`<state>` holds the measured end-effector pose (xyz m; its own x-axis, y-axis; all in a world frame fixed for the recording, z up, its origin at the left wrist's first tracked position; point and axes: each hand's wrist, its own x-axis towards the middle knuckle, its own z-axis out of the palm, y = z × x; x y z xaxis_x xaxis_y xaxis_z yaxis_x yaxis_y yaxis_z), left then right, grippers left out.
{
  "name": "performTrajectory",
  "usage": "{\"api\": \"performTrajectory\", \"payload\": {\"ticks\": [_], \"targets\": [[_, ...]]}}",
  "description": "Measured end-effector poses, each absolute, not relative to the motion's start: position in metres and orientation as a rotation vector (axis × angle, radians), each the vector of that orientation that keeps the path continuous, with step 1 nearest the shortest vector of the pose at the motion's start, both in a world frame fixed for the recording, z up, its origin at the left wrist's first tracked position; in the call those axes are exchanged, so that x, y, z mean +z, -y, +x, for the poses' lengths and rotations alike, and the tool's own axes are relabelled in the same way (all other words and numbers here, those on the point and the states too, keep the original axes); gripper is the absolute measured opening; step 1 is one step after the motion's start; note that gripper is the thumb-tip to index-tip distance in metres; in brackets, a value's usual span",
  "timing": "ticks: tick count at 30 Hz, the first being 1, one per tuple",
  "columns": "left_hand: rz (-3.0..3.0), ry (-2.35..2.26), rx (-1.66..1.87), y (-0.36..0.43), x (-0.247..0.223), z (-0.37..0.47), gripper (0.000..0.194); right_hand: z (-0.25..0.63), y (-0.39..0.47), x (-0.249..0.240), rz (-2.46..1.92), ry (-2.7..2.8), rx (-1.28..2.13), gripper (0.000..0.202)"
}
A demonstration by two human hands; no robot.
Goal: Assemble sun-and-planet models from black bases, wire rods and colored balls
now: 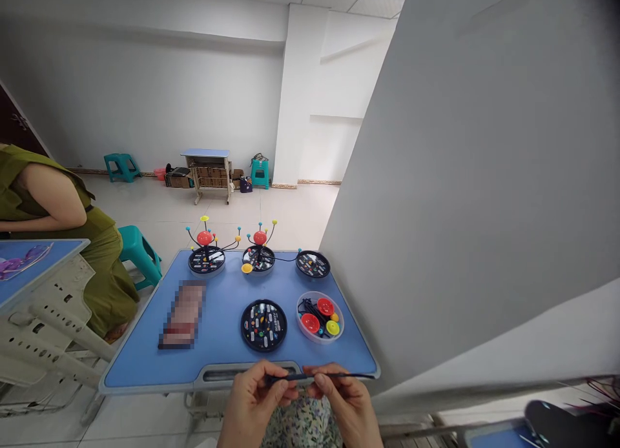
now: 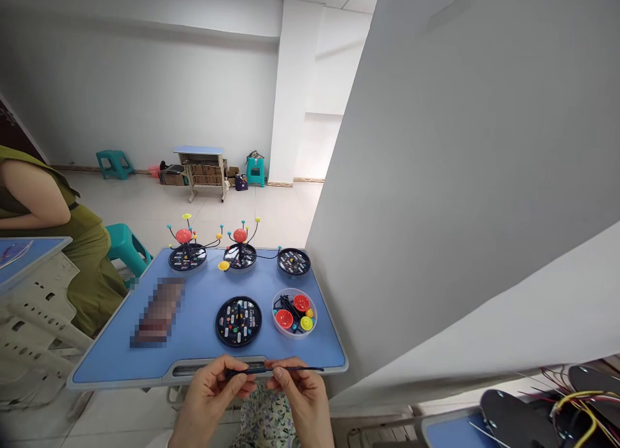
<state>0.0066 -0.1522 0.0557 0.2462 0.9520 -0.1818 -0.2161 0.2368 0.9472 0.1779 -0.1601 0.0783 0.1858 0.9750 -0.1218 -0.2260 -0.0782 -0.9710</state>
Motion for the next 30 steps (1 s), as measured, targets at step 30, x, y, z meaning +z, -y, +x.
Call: {"api": "performTrajectory", "payload": {"ticks": [30], "targets": [[0.912, -0.944, 1.066, 0.153, 0.034, 0.015, 0.036, 0.161, 0.164, 0.07, -1.25, 0.782, 1.324, 0.04]]}}
